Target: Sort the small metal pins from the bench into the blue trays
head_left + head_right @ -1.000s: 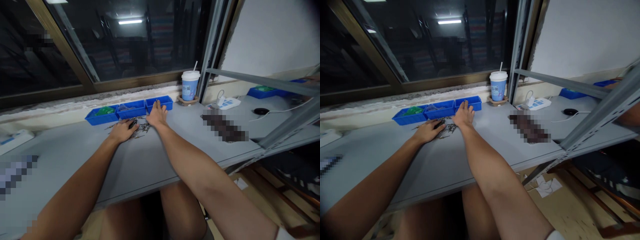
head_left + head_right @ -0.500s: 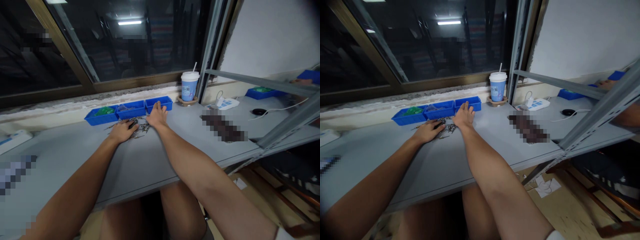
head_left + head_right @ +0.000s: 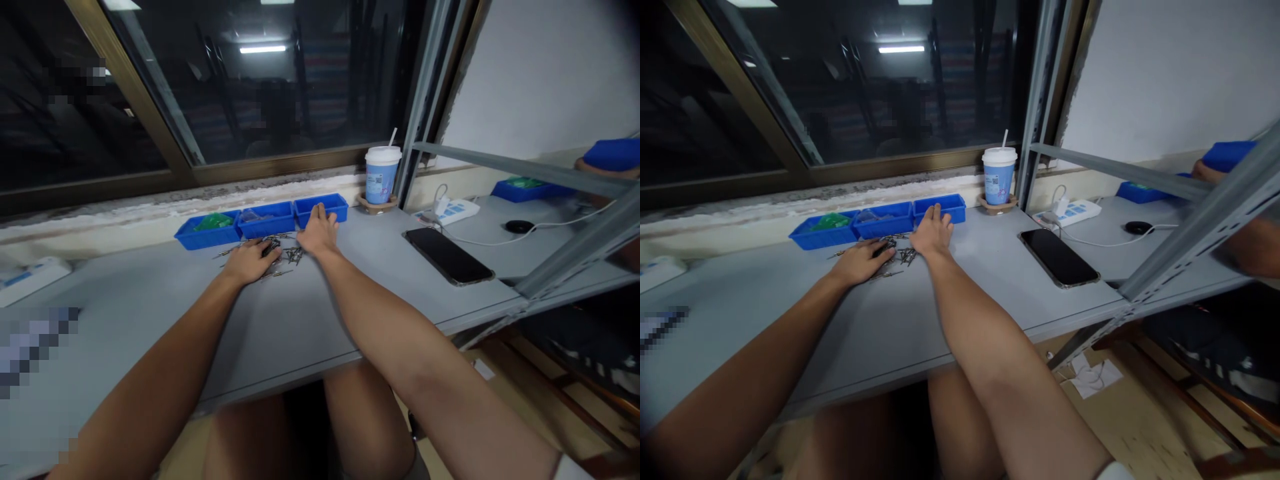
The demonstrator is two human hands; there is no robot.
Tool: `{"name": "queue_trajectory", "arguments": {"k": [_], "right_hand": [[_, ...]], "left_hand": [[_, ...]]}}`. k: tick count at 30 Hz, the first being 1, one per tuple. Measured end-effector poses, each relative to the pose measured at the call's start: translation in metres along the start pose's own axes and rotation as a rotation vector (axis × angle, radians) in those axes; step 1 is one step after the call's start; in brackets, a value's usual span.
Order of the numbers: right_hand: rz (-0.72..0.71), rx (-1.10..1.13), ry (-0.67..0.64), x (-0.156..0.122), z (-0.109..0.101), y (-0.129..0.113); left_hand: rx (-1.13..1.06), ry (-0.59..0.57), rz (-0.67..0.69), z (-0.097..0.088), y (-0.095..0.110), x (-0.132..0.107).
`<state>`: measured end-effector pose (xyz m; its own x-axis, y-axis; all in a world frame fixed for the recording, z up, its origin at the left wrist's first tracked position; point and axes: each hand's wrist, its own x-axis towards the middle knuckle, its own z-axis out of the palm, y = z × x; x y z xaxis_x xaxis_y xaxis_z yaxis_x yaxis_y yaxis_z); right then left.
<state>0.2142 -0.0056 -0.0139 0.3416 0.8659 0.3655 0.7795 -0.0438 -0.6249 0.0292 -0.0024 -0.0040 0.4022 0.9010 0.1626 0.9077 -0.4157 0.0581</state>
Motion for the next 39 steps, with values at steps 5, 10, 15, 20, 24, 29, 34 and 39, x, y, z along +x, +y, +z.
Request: {"name": "queue_trajectory", "arguments": {"k": [5,10,15,20,24,29,34,39], "right_hand": [[0.011,0.121,0.028,0.003,0.003,0.006],[0.003,0.281,0.068,0.008,0.000,0.014],[-0.113,0.409,0.013,0.007,0.000,0.011],[-0.292,0.427,-0.064,0.002,0.010,-0.005],[-0.200,0.500,-0.149,0.003,0.015,-0.015],[-0.205,0.607,-0.241,-0.002,0.005,-0.032],[-0.151,0.649,-0.351,-0.017,-0.003,-0.044],[-0.145,0.651,-0.425,-0.027,-0.007,-0.043]], "left_hand": [[-0.084,0.108,-0.036,-0.003,-0.004,0.001],[-0.118,0.203,-0.110,-0.009,-0.021,0.002],[-0.134,0.254,-0.160,-0.011,-0.031,0.001],[-0.144,0.261,-0.186,-0.010,-0.026,-0.001],[-0.188,0.306,-0.199,-0.010,-0.026,-0.002],[-0.439,0.460,-0.076,-0.010,-0.026,-0.001],[-0.476,0.426,0.064,-0.011,-0.018,-0.004],[-0.487,0.413,0.064,-0.012,-0.012,-0.003]]}}
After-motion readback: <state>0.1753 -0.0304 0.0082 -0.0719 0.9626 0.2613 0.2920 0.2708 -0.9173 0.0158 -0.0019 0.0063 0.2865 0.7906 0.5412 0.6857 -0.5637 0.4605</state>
